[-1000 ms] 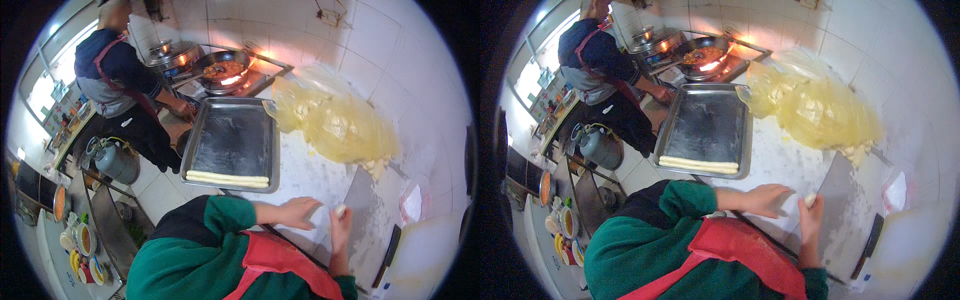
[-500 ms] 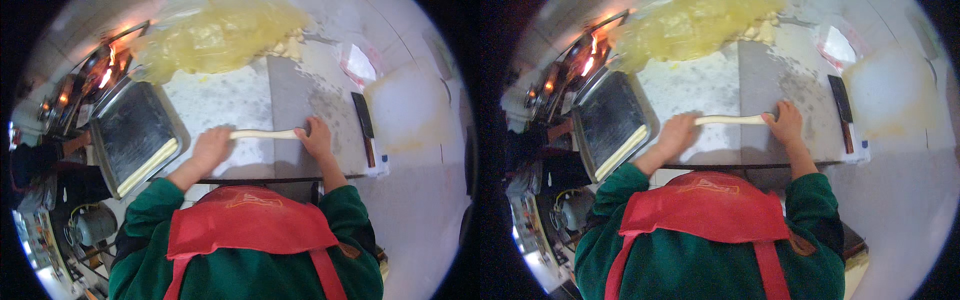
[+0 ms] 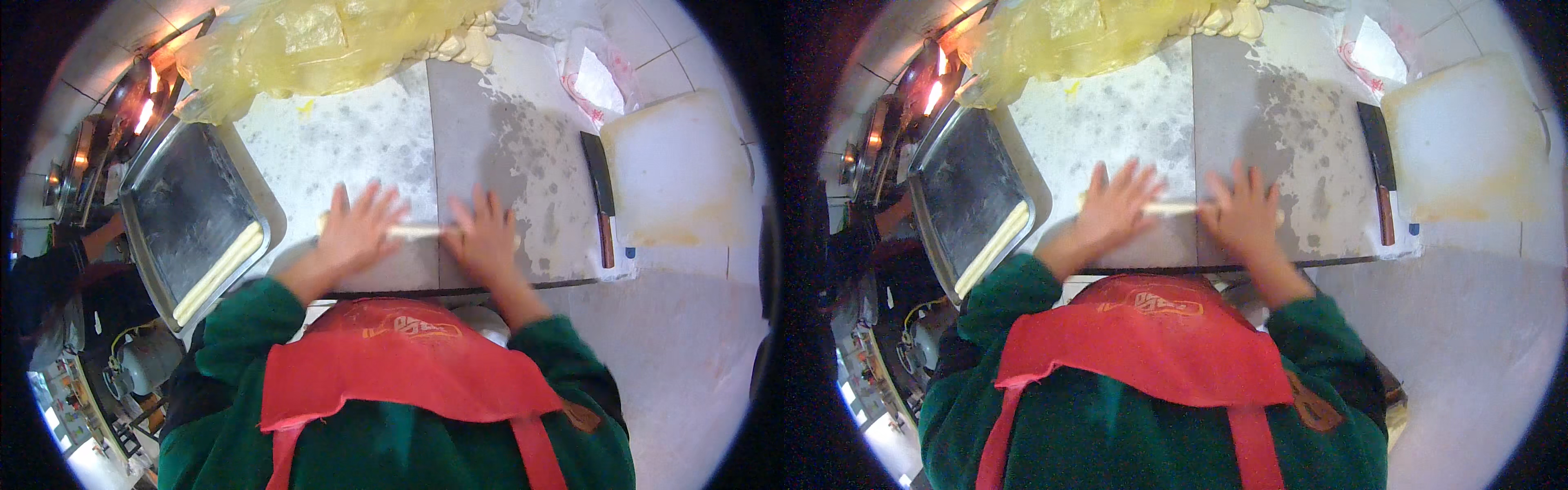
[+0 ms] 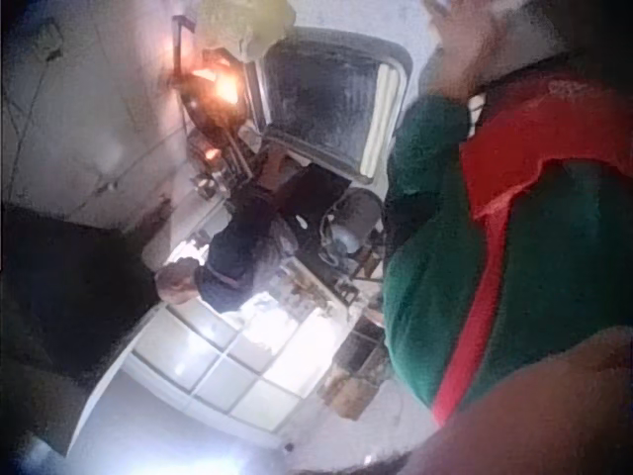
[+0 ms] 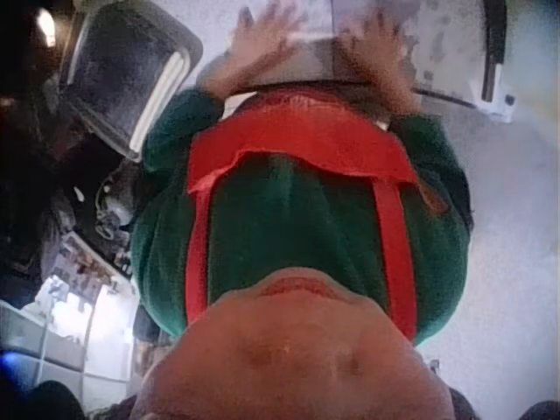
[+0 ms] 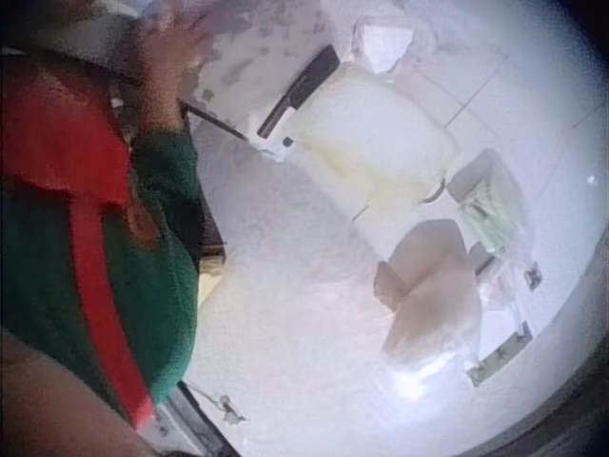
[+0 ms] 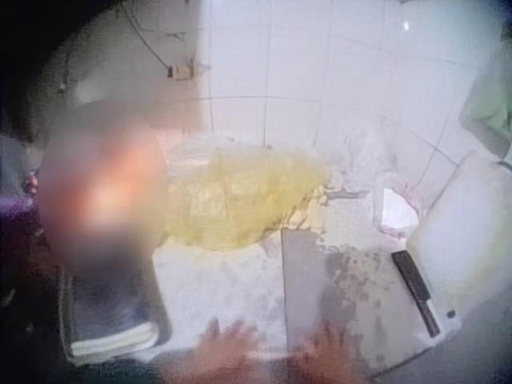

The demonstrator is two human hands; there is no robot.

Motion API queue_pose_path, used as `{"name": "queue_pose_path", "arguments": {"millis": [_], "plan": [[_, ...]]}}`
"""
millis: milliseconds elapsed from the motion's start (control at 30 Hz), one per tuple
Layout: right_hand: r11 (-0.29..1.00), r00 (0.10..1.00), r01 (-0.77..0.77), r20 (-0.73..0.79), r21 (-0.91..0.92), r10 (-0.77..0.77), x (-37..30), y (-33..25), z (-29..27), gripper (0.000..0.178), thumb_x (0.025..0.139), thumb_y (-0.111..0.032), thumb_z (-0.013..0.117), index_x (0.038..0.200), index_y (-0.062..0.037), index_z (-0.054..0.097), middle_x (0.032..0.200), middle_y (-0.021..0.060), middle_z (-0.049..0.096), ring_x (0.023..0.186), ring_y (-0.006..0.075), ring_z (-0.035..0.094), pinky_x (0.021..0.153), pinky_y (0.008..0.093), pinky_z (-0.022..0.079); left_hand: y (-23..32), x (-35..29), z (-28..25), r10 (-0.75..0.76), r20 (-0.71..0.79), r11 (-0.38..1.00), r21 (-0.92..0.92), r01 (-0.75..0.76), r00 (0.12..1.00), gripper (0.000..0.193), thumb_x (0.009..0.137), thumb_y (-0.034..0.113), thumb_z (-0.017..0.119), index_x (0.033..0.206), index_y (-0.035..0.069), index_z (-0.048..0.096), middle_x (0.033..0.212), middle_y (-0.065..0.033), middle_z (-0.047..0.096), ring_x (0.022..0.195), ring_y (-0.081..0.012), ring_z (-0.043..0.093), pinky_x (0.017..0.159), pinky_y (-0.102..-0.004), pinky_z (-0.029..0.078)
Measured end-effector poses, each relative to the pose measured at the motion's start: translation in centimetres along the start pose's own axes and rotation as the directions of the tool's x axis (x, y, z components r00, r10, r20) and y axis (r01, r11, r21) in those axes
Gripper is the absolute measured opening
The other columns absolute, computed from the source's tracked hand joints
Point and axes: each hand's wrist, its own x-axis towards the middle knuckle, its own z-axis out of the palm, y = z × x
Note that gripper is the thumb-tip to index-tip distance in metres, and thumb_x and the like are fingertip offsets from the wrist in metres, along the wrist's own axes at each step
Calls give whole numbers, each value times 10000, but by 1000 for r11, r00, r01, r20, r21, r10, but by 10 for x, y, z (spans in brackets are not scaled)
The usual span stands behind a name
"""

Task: The person rolls small dough pieces into long thin strips on a floured countertop and places them in a metal tray. The person repeats this process multiple times, arranging the strips neatly in the tray.

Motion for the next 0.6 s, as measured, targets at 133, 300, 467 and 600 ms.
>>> {"name": "queue_pose_path", "arguments": {"millis": [133, 300, 467, 600], "plan": [[991, 955, -125, -276, -51, 106, 65, 53, 20, 588, 861, -443, 549, 1374, -177, 443, 1419, 176, 394, 1322, 379, 337, 1043, 625, 231, -46, 41, 12, -214, -393, 965, 58, 256, 894, 615, 886, 460, 521, 1409, 173, 373, 1485, -95, 316, 1385, -282, 266, 1058, -633, 196], [998, 996, -60, -74, -7, 59, -81, 61, 46, 610, 827, -468, 571, 1362, -192, 470, 1432, 190, 381, 1331, 376, 333, 1031, 640, 210, -23, -96, 41, -396, 35, 916, -51, 397, 918, 872, 713, 399, 737, 1435, 127, 331, 1516, -150, 250, 1397, -309, 254, 1077, -611, 189], [993, 990, -113, -91, -35, 109, -18, 67, 25, 571, 852, -493, 529, 1328, -179, 503, 1424, 211, 384, 1300, 393, 370, 1009, 644, 245, -50, -53, 68, -334, -303, 941, -51, 334, 893, 798, 790, 410, 661, 1424, 65, 321, 1503, -190, 245, 1405, -341, 208, 1109, -566, 151], [978, 980, -187, 93, 95, 178, 82, 25, 0, 575, 893, -503, 474, 1326, -125, 489, 1341, 217, 454, 1231, 388, 429, 998, 599, 311, -89, 36, 73, -219, -417, 963, 55, 265, 882, 705, 848, 377, 587, 1427, 74, 321, 1500, -165, 266, 1390, -343, 241, 1101, -571, 164]]}}
